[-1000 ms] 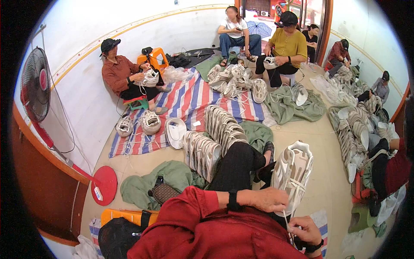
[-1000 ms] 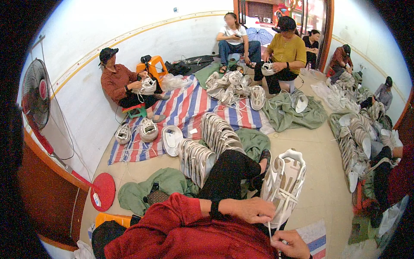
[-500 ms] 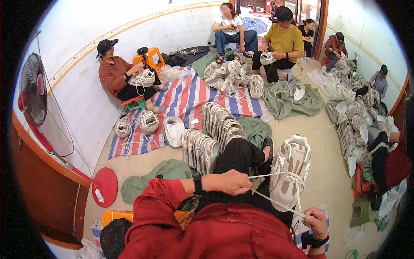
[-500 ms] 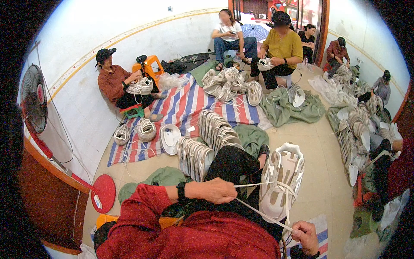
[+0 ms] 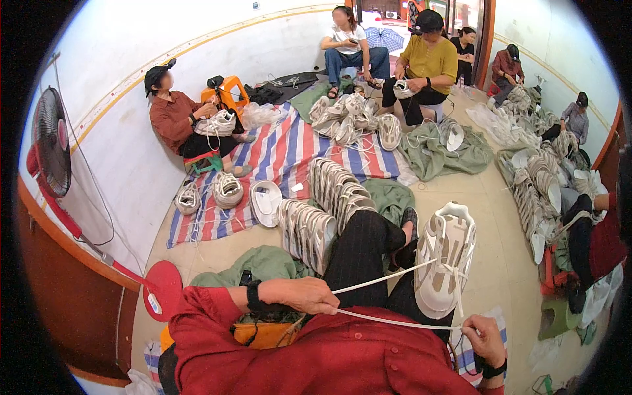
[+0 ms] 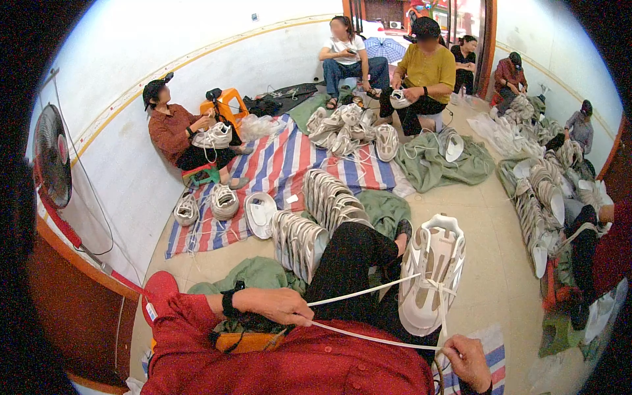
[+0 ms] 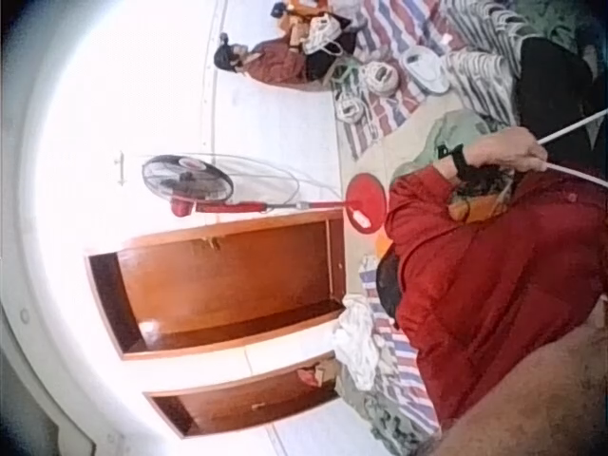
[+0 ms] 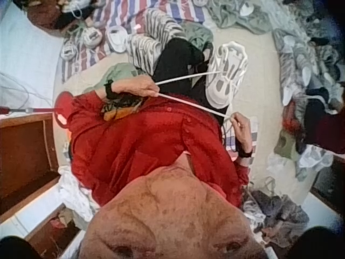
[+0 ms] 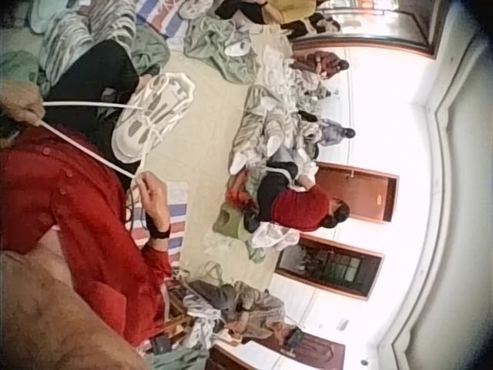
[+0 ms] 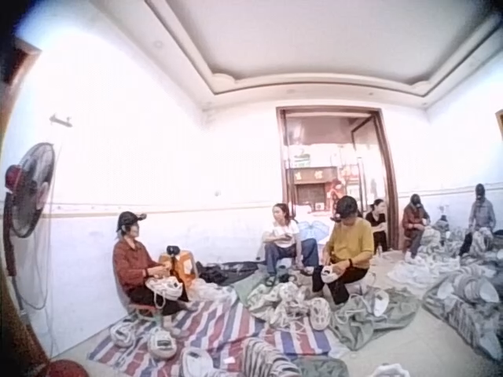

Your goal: The recorder is lacing a white sneaker while sitting in a communal workshop area.

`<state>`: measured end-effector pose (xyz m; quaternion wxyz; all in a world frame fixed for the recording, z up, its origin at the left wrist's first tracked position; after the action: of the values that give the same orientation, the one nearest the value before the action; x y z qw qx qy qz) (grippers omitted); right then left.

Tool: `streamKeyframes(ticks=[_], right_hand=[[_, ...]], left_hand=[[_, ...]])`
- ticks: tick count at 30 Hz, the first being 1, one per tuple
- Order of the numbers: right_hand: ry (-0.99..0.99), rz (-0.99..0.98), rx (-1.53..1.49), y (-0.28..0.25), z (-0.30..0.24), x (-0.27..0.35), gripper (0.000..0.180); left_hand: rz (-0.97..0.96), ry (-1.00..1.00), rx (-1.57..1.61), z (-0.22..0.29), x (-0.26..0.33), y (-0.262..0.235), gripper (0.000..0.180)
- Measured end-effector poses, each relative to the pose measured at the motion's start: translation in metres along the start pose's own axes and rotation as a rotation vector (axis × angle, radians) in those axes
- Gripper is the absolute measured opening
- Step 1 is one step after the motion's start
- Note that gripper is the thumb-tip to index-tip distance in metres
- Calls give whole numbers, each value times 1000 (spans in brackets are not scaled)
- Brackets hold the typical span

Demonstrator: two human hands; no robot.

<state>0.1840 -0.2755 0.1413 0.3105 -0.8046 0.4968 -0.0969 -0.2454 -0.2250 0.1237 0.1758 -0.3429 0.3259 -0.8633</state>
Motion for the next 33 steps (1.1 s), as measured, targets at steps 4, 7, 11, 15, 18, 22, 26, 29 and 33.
streamKeyframes(ticks=[4, 7, 11, 15, 18, 22, 26, 29, 33], right_hand=[[2, 90, 165, -4, -1, 9, 17], [-9, 125, 221, -6, 2, 13, 18], [-3, 222, 316, -15, 9, 11, 15], [-14, 251, 359, -24, 46, 7, 16], [4, 191, 331, -20, 49, -7, 17], [111, 259, 167, -20, 79, -2, 16], [72, 222, 66, -8, 88, -10, 18], [50, 183, 102, -12, 102, -12, 20], [222, 203, -68, -18, 109, -4, 19]], left_hand=[[110, 58, 148, -3, 10, 10, 35], [-27, 19, 247, 6, 16, 6, 34], [-19, 315, 409, 9, 7, 16, 28], [164, 278, 186, 8, 8, 12, 23], [18, 109, 364, 17, 12, 1, 26], [-342, -264, 762, 5, 22, 1, 29], [-89, -281, 620, -13, 12, 15, 27], [133, -437, 491, -35, 9, 8, 23], [472, -452, 438, -106, 11, -2, 19]])
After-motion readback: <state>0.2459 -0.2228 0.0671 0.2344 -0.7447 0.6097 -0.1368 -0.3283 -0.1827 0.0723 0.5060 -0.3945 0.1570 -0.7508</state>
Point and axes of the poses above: each hand's wrist, its own x-axis away from the middle knuckle, its own y-axis out of the palm, z = x × y, the point moved 1 cm from there along -x, towards the middle knuckle, and after that the axes turned 12 degrees about -y, right-handed, at the moved point
